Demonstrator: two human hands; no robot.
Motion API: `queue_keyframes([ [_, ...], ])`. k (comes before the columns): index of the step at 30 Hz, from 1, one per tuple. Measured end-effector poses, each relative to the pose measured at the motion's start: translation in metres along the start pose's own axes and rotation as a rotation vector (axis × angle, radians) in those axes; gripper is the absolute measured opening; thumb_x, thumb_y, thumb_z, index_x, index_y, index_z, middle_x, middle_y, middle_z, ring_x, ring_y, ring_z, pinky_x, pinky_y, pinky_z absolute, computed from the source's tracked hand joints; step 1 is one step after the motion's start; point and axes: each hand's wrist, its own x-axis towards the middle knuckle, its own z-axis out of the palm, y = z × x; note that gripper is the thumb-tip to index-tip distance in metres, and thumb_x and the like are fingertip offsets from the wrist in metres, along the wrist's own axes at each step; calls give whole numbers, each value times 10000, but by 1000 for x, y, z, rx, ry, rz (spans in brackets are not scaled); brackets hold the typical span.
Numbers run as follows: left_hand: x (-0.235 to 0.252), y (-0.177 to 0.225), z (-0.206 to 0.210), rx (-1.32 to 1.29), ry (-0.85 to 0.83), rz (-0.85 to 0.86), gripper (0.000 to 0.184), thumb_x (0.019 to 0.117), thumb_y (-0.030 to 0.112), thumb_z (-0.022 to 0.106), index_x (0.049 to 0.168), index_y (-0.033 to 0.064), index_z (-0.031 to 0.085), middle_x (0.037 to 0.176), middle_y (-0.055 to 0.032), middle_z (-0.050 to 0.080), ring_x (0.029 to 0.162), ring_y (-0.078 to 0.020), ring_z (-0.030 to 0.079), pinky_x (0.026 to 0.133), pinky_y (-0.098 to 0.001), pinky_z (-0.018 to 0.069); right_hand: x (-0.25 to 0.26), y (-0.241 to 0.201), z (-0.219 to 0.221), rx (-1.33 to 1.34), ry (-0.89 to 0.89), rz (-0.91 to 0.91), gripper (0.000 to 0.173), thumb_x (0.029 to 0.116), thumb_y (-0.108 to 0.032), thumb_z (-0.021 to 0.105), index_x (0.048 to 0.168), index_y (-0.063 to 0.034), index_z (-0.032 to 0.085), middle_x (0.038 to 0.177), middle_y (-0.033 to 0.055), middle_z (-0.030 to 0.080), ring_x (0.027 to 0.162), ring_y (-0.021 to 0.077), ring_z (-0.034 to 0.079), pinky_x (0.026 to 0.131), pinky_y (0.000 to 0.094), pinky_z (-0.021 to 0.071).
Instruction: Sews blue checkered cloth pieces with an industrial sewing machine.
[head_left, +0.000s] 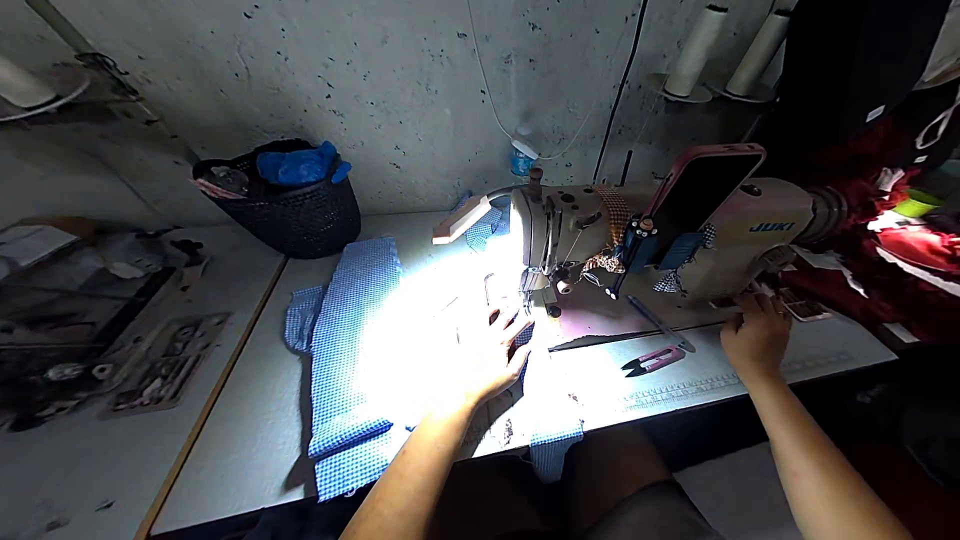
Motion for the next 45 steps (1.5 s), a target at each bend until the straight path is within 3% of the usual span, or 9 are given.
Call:
queue_keyframes([
  [8,-5,2,-5,-30,-35,0,487,1029,404,441,1496,303,540,1611,-4,424,1514,-318,294,1175,-589,227,0,-2,-1,-19,5,-4,309,921,28,511,1153,33,716,1186,296,680,1171,503,618,1045,687,380],
  [25,-7,-1,1,-29,-9,8,479,1020,429,452,1467,310,574,1596,-8,449,1503,-331,315,1154,-595,256,-12,-32,-29,183,-99,37,603,947,-152,567,1506,40,451,1541,299,438,1436,485,412,1170,638,320],
  [28,-5,0,-1,-14,-21,-9,472,1024,456,451,1462,331,576,1596,10,446,1502,-316,312,1150,-614,240,-58,-74,-51,290,-103,-61,338,1000,-209,549,1103,72,704,912,224,711,787,316,697,691,460,581],
  [30,-4,-3,-2,-19,0,11,463,1014,415,474,1446,301,597,1565,-7,489,1495,-322,340,1156,-606,266,-93,-109,-66,425,-341,-42,338,962,-248,539,793,-7,705,606,72,612,515,148,577,485,339,480],
  [33,-1,-6,-2,-82,18,77,450,988,325,519,1403,201,640,1506,-82,551,1464,-373,391,1164,-600,293,-122,-147,-78,470,-1154,79,491,980,-466,617,938,14,714,863,152,705,845,277,690,795,503,548],
  [36,0,-8,0,-92,7,96,486,996,344,492,1441,186,601,1571,-95,477,1487,-391,339,1163,-613,258,-159,-167,-47,798,-1355,279,666,914,-451,746,1349,34,607,1279,166,676,1215,194,628,1072,405,479],
  [39,2,-5,-6,-77,7,61,476,1012,366,482,1440,198,605,1587,-80,458,1495,-392,321,1159,-620,250,-190,-196,-33,1289,-1112,561,266,896,-85,767,1126,26,692,1048,37,749,999,17,690,943,229,561],
  [43,-9,2,-7,-85,7,-12,476,1018,324,508,1465,175,571,1573,-138,458,1485,-401,340,1171,-629,242,-198,-215,-51,1534,-1105,437,39,885,-45,760,891,-14,736,825,-25,758,788,-6,709,787,219,598],
  [45,-36,28,-8,-172,59,-150,509,1032,265,543,1517,126,479,1472,-149,551,1347,-349,521,1097,-588,389,-187,-225,-66,1570,-1079,448,63,851,-33,791,854,-21,729,796,-24,750,760,-5,704,756,208,595],
])
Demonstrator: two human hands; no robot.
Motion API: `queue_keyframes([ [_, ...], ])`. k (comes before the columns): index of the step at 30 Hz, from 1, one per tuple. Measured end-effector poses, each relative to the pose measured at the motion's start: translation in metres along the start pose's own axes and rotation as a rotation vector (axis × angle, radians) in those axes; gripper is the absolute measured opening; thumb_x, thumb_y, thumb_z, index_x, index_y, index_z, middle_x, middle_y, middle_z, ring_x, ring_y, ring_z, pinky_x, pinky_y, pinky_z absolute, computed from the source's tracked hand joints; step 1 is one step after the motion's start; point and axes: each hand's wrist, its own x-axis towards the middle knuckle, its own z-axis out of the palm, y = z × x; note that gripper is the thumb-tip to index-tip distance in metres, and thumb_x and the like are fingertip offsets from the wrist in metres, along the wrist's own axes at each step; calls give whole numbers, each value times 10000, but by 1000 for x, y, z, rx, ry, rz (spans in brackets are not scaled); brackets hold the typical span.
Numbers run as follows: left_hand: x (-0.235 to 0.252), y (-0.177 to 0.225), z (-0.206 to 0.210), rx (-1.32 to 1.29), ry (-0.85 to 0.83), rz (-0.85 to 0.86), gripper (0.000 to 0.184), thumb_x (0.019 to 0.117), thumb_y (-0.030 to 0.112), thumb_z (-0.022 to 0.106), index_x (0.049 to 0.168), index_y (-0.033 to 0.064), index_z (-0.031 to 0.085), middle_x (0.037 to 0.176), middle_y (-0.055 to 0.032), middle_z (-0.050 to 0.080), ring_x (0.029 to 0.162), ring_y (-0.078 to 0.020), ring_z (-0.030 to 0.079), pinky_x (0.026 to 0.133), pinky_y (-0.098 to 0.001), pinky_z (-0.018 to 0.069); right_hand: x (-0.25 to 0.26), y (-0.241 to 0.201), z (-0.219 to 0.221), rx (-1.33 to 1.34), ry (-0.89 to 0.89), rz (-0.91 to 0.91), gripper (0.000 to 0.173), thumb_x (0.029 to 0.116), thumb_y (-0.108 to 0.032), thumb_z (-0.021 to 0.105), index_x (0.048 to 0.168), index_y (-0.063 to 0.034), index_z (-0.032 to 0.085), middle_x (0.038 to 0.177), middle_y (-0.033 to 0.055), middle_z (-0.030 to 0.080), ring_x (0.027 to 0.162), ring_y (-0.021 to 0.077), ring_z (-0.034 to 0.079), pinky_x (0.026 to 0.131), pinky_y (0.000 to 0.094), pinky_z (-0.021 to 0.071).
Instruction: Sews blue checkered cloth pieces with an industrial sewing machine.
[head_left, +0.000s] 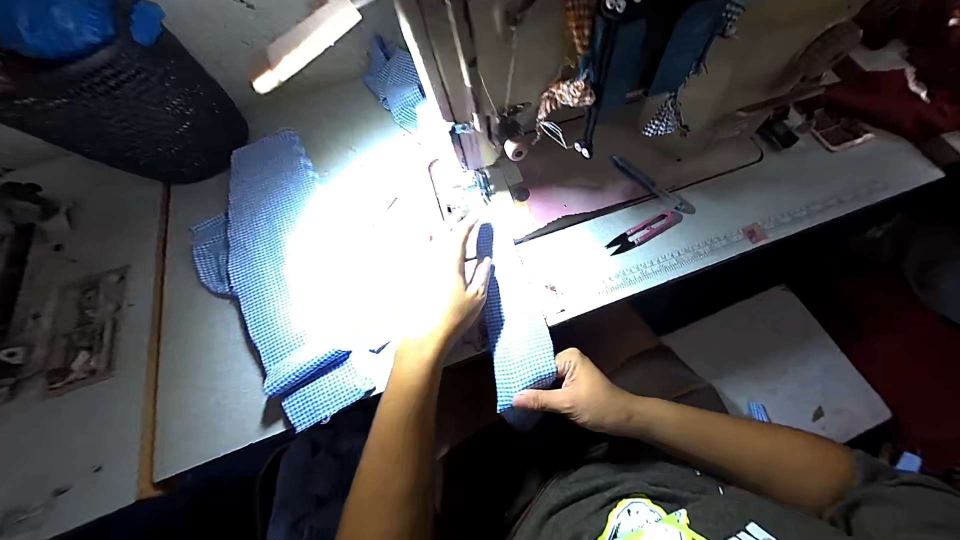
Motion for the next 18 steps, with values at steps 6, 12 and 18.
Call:
queue_keyframes([
  [6,-105,66,3,-516,327,-342,458,841,115,778,1246,-30,619,821,37,704,697,2,661,653,-162,568,6,-22,23,98,25,89,260,743,11,856,942,-6,690,858,-4,754,811,7,718,783,193,604],
  [12,-125,56,0,-734,263,-522,79,865,-45,723,853,29,700,697,24,723,604,-28,680,583,-188,585,17,-10,27,-20,-12,231,374,730,-128,913,995,-11,676,877,-6,737,828,-5,698,788,185,579],
  [18,-125,51,4,-646,238,-566,253,982,-18,559,759,75,633,621,67,646,560,17,614,548,-157,517,13,9,11,-114,-68,228,286,938,-325,736,873,-49,703,771,-38,655,729,-17,606,706,202,501],
])
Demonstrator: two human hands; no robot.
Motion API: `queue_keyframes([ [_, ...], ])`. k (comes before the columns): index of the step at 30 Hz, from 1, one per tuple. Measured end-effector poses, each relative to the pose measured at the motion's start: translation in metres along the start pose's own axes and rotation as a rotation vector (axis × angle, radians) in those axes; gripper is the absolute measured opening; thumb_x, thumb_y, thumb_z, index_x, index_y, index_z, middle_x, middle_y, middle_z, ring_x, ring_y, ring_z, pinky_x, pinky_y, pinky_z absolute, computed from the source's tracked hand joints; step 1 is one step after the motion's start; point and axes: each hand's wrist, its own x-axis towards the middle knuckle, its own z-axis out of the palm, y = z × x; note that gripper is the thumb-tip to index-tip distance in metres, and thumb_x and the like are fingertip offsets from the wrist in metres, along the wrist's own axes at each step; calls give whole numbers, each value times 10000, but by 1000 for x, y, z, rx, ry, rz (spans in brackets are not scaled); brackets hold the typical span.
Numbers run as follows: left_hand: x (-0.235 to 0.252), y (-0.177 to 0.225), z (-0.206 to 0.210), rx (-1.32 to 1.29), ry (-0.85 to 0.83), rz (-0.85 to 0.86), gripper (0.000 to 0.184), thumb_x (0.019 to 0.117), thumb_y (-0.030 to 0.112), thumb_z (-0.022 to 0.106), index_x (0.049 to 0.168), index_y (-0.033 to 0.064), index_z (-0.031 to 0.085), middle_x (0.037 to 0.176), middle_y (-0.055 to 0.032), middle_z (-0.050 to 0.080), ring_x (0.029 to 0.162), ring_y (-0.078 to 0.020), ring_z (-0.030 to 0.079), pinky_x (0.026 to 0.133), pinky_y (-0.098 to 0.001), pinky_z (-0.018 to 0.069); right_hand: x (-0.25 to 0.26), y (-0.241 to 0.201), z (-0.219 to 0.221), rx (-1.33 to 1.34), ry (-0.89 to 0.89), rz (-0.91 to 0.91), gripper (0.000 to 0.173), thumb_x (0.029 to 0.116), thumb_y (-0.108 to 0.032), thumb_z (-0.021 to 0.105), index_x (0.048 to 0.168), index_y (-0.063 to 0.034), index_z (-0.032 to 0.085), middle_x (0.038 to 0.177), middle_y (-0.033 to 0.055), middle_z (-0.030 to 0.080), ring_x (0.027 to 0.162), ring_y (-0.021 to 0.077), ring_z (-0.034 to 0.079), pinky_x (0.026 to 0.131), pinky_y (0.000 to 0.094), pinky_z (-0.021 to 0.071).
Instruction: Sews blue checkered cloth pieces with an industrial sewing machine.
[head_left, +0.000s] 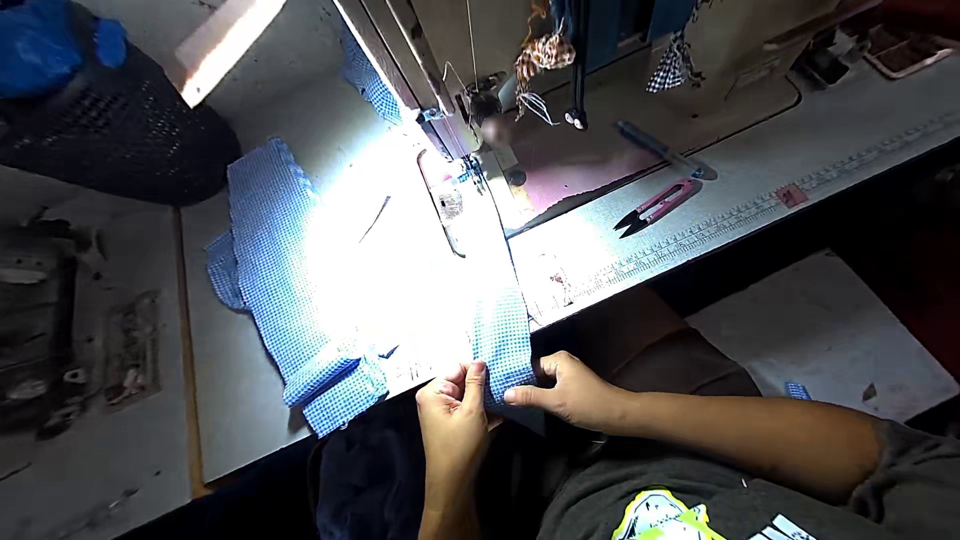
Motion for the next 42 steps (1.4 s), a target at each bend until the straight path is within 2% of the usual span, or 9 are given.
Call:
queue_keyframes([
  [4,-2,0,2,32,2,13,292,1027,30,516,765,85,636,609,84,625,559,31,608,540,-144,507,-3,2,-1,-2,6,-107,211,913,-198,753,812,-28,679,768,-25,647,743,-20,600,704,180,490],
  [7,-8,-7,4,-44,-27,17,116,929,51,688,815,47,712,665,30,695,593,-11,660,568,-173,562,-5,1,2,-4,18,-154,193,861,-170,796,784,-40,676,785,-31,667,781,-31,620,723,177,498],
  [14,-15,-16,7,-191,-94,-65,137,960,7,637,871,-9,740,725,-40,738,654,-73,712,647,-225,612,-14,3,-6,-214,146,-355,288,911,-274,739,761,-43,654,736,-16,591,714,-1,543,655,177,431],
  [18,-14,-15,11,-249,-130,-115,198,990,0,577,853,-1,719,707,-32,719,648,-75,700,643,-231,602,-13,3,-22,-559,388,-711,121,907,-120,634,942,-60,734,912,39,706,905,118,649,834,309,521],
  [21,-15,-12,17,-306,-176,-169,241,1018,9,527,850,5,700,697,-26,709,644,-74,696,637,-235,597,-3,3,-34,-926,406,-955,289,934,-79,583,1169,-121,746,1195,91,691,1178,231,606,1041,380,460],
  [29,-35,-5,5,-499,-250,-370,305,1038,115,486,830,55,702,687,-27,696,597,-60,669,573,-217,574,16,5,-42,-1014,230,-1131,214,1002,-56,557,1057,-52,764,1136,95,761,1217,231,663,1165,423,412],
  [32,-57,2,-23,-441,-253,-91,236,967,320,654,806,191,768,771,82,720,691,20,666,628,-155,554,15,3,-43,-930,184,-1110,205,988,-65,568,1044,-38,763,1124,99,760,1212,233,662,1169,421,403],
  [36,-48,12,-49,-444,-215,334,277,1009,449,602,888,293,795,1432,40,613,1435,-188,455,1184,-353,381,18,-11,-44,-758,82,-1025,183,948,-83,591,995,-49,764,1044,68,757,1135,198,672,1154,461,392],
  [42,-23,40,-51,-562,-15,538,265,979,204,671,1236,226,733,1198,39,732,1142,-126,673,1056,-378,518,35,-50,-44,-700,20,-888,155,940,-158,593,940,-86,731,893,3,694,988,121,635,1070,407,412],
])
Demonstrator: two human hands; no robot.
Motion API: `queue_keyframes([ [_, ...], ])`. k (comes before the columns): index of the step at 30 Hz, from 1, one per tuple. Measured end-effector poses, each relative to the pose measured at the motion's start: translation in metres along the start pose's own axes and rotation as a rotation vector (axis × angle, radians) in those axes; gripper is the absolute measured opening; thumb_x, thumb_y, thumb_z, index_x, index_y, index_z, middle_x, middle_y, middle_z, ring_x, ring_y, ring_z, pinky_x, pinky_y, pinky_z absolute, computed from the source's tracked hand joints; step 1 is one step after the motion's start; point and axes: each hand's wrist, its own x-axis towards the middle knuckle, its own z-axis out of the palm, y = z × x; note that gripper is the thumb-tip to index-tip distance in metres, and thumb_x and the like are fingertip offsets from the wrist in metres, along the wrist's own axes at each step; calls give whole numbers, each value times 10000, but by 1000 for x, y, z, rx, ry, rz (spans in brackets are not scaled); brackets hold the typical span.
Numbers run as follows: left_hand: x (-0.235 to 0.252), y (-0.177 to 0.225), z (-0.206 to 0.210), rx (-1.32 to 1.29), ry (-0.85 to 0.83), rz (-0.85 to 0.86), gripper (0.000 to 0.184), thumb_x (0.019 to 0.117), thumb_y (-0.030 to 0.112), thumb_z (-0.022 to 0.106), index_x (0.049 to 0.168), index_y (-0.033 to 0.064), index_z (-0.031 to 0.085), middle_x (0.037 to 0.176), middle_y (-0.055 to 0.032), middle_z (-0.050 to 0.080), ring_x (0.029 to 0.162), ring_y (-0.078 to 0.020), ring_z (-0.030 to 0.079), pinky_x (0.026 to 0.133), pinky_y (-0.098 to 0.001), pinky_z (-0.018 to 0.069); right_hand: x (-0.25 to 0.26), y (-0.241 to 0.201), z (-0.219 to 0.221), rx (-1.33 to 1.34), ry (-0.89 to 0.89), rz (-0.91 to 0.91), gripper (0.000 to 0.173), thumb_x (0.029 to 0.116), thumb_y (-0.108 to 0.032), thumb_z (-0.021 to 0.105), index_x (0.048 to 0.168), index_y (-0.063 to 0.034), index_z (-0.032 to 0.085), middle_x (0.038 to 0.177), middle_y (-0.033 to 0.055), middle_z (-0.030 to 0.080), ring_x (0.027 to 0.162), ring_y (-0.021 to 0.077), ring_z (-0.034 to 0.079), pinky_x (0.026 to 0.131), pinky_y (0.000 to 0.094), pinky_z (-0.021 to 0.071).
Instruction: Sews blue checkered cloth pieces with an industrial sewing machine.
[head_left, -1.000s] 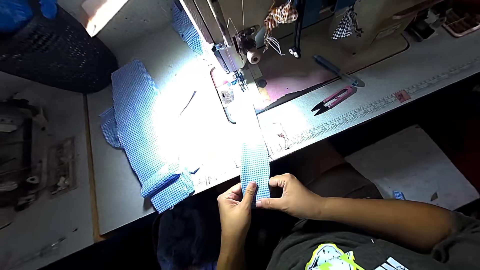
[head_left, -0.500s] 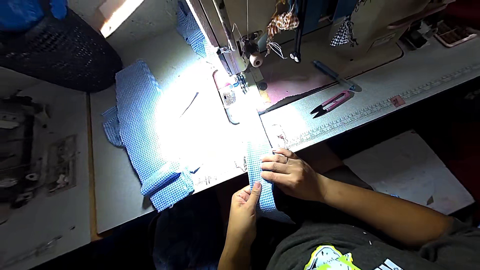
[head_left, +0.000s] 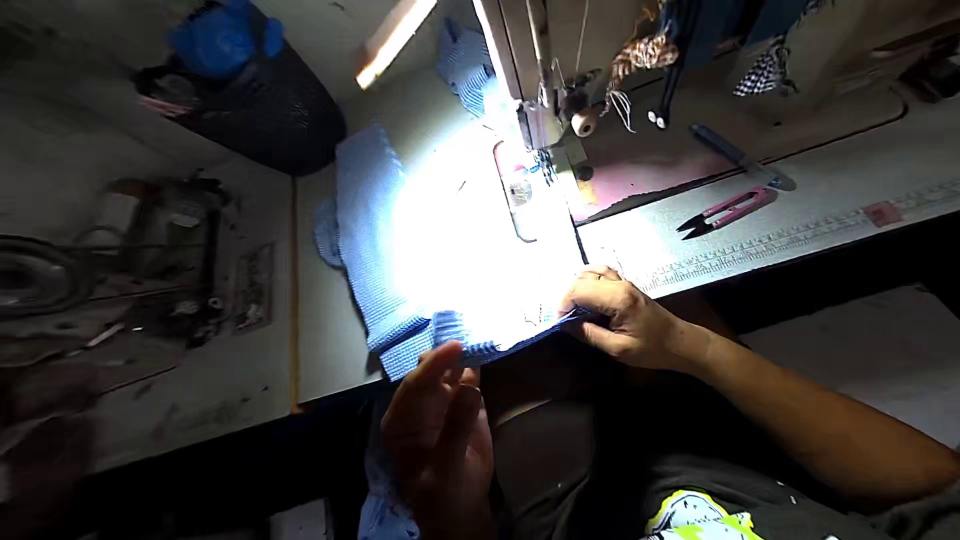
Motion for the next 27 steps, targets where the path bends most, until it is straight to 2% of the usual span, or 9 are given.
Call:
queue_keyframes([
  [4,17,19,3,229,249,174,484,900,77,750,1369,121,638,1174,45,735,1011,-79,714,894,-261,603,17,-9,-10,8,3,-17,159,955,-178,606,1018,-84,717,930,2,694,982,91,616,1046,400,376],
  [5,18,26,0,320,250,216,440,900,103,761,1329,104,667,1166,58,738,1010,-66,710,893,-246,599,22,-12,-13,2,6,-39,161,959,-179,614,1041,-80,711,943,5,696,982,87,618,1054,407,369],
  [7,19,40,-5,504,260,315,213,895,176,783,1107,158,771,1054,106,760,964,-35,716,856,-211,602,34,-18,-16,-20,9,-89,190,967,-194,624,1090,-71,702,987,13,710,1009,95,630,1082,447,357],
  [10,21,63,-8,622,243,429,68,895,200,786,959,222,787,940,147,746,888,4,702,794,-166,594,55,-28,-18,-72,11,-139,249,961,-258,636,1138,-92,691,1043,1,720,1057,102,644,1093,488,361],
  [12,21,74,-8,666,237,489,69,891,211,793,951,242,778,934,161,737,903,5,697,819,-170,589,68,-33,-17,-71,32,-140,265,917,-256,670,1137,-112,702,1045,-1,718,1070,135,634,1031,504,379],
  [15,23,83,-8,772,223,569,67,902,241,787,954,269,755,960,194,717,984,7,675,960,-213,540,81,-34,-19,-61,116,-120,303,874,-199,718,1160,-104,693,1102,25,707,1118,196,629,1027,552,414],
  [17,30,85,-9,802,196,617,54,907,223,780,943,244,745,961,171,718,990,-17,679,979,-253,539,82,-30,-26,-65,243,-68,365,852,-151,744,1200,-57,682,1133,95,687,1123,274,628,996,647,419],
  [21,48,89,-10,792,166,639,64,920,187,770,974,216,750,976,114,746,967,-80,716,911,-300,598,75,-15,-41,-43,507,4,247,878,-83,655,1117,-34,690,1142,108,713,1208,249,612,1050,501,445],
  [27,64,93,-2,767,185,657,90,890,201,805,931,185,727,905,145,730,878,-31,711,865,-262,606,62,-6,-51,-136,587,-7,164,945,-96,606,1036,-32,727,1018,87,738,1013,191,682,964,446,501],
])
